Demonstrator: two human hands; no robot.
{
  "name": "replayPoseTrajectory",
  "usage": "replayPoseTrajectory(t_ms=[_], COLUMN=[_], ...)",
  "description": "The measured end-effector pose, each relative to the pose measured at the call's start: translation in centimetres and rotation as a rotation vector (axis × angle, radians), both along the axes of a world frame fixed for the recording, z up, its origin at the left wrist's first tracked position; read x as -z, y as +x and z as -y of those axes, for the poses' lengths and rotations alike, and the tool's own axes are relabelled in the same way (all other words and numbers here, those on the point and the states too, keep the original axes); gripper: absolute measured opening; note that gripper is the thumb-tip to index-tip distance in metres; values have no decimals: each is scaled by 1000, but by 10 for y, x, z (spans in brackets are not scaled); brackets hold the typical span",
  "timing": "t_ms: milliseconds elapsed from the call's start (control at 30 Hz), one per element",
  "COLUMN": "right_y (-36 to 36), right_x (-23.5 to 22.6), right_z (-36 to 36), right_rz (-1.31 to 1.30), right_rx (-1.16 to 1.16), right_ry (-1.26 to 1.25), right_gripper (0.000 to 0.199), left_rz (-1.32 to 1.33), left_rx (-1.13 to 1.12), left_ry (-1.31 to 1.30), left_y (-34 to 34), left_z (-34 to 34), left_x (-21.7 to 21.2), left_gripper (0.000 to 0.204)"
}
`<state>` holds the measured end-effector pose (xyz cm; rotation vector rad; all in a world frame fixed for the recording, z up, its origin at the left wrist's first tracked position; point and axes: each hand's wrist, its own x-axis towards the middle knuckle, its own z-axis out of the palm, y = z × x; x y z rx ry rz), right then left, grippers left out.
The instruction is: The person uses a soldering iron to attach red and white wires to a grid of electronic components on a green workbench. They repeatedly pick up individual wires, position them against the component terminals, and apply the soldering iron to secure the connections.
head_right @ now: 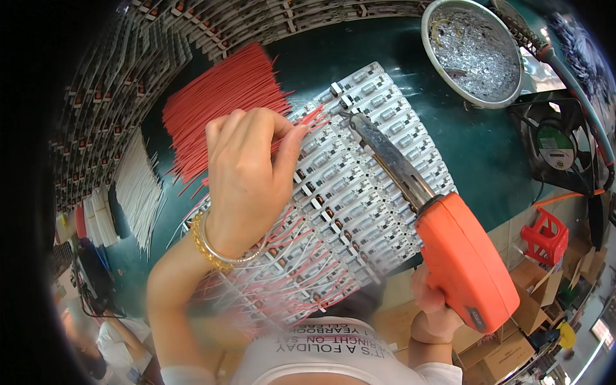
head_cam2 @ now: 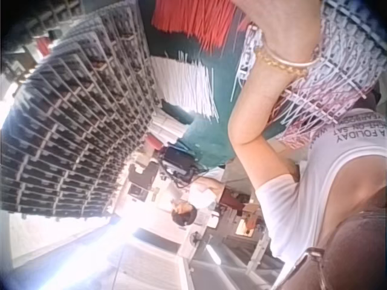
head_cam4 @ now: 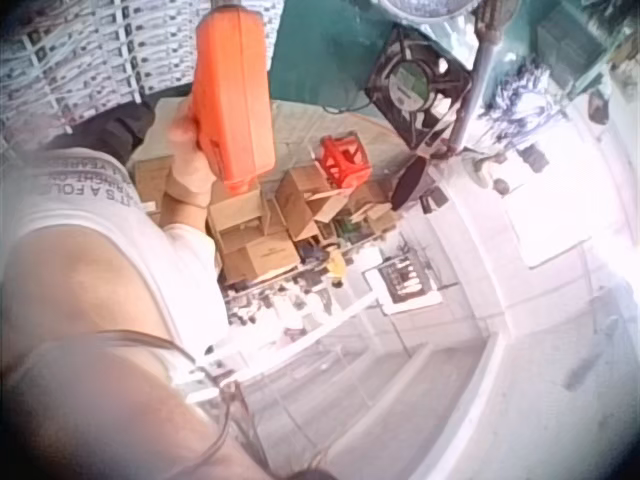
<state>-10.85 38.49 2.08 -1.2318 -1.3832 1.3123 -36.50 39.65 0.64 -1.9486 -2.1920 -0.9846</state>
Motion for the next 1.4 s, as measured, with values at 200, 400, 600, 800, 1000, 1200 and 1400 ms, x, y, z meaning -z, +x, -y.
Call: replayPoseTrajectory(t_ms=[200,400,600,800,1000,1200,1400], right_y=[4,17,21,20,11,12,38], right_x=[-2,6,13,10,4,1,10], right_z=[1,8,9,8,6,8,16], right_rz=[-13,44,39,115,35,37,3], right_rx=[8,-9,-10,-69,-49,-23,52], right_ry=[-15,44,23,101,58,25,53], right_gripper=[81,80,76,74,81,83,82], left_rz=[45,154,111,94,94,64,169], left_rx=[8,65,58,62,70,67,98], left_ry=[11,-70,-59,-48,-42,50,21], left_y=[-2,-1,1,2,3,3,7], left_z=[0,5,4,4,5,3,10], left_x=[-5,-6,-6,-5,-3,-5,-14], left_gripper=[14,14,14,15,15,12,16])
